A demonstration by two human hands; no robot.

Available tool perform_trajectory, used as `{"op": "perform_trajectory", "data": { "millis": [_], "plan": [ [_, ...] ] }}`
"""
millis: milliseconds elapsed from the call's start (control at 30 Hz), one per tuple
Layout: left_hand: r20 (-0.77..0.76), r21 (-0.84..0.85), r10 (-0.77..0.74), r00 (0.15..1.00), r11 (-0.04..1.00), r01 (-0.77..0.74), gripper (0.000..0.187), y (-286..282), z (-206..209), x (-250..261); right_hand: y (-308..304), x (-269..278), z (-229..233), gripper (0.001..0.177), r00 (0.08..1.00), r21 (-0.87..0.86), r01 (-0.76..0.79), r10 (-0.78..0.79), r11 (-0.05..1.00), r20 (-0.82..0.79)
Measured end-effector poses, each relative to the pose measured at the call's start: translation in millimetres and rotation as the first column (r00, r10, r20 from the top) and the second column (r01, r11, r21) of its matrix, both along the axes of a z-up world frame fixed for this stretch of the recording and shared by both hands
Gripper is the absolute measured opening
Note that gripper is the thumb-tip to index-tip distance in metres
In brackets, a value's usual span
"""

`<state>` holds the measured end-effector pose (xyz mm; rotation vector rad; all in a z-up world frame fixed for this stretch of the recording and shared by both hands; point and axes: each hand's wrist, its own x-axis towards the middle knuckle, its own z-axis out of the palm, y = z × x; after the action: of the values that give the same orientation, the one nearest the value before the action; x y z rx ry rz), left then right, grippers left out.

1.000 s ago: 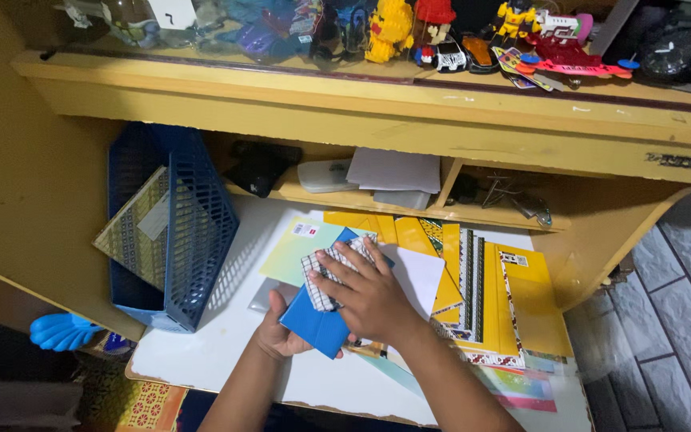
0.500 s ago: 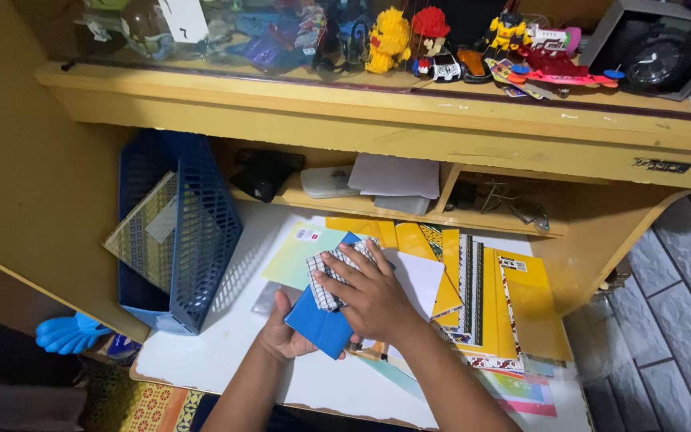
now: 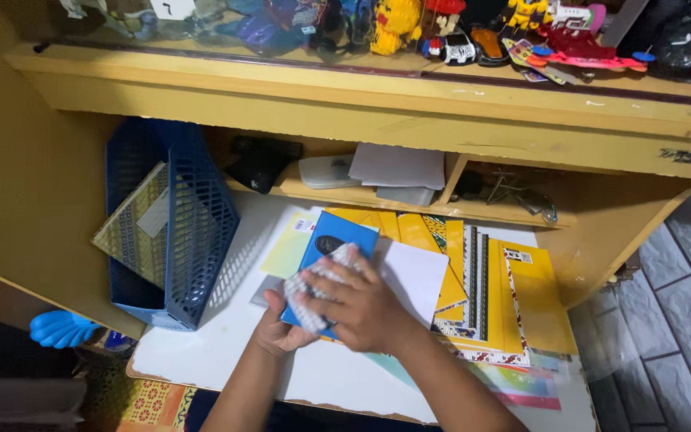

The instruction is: The person organizes stationery items on a low desk. They wipe a yellow notebook with a cloth, place it in a blue file holder, and then wipe a blue notebook before placing it in the same holder. They also handle a plastic ruler and a clear plastic bag.

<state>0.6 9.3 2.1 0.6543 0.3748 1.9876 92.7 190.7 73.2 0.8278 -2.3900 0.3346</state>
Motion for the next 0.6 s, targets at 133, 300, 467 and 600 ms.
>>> {"op": "perform_trajectory", "data": {
  "millis": [133, 300, 467, 600],
  "plan": [
    [0.078, -0.007, 0.031, 0.996, 1.000, -0.030, 0.107, -7, -22, -4, 10, -9, -2, 0.054, 0.949, -0.177, 0.259, -0.284, 0.950, -0.136],
    [0.153, 0.069, 0.126, 0.980, 0.988, -0.138, 0.069, -7, -41, -19, 18, -15, -17, 0.052, 0.991, -0.837, 0.126, -0.104, 0.532, 0.083],
    [-0.157, -0.303, 0.408, 0.899, 0.847, -0.437, 0.072, 1, -31, -10, 0, -5, -30, 0.059, 0.994, -0.499, 0.090, -0.045, 0.862, 0.101],
    [-0.073, -0.274, 0.317, 0.946, 0.905, -0.325, 0.058, 7, 9, 0, -25, -1, -23, 0.051, 0.995, -0.091, -0.061, 0.054, 0.994, -0.081]
  ]
}}
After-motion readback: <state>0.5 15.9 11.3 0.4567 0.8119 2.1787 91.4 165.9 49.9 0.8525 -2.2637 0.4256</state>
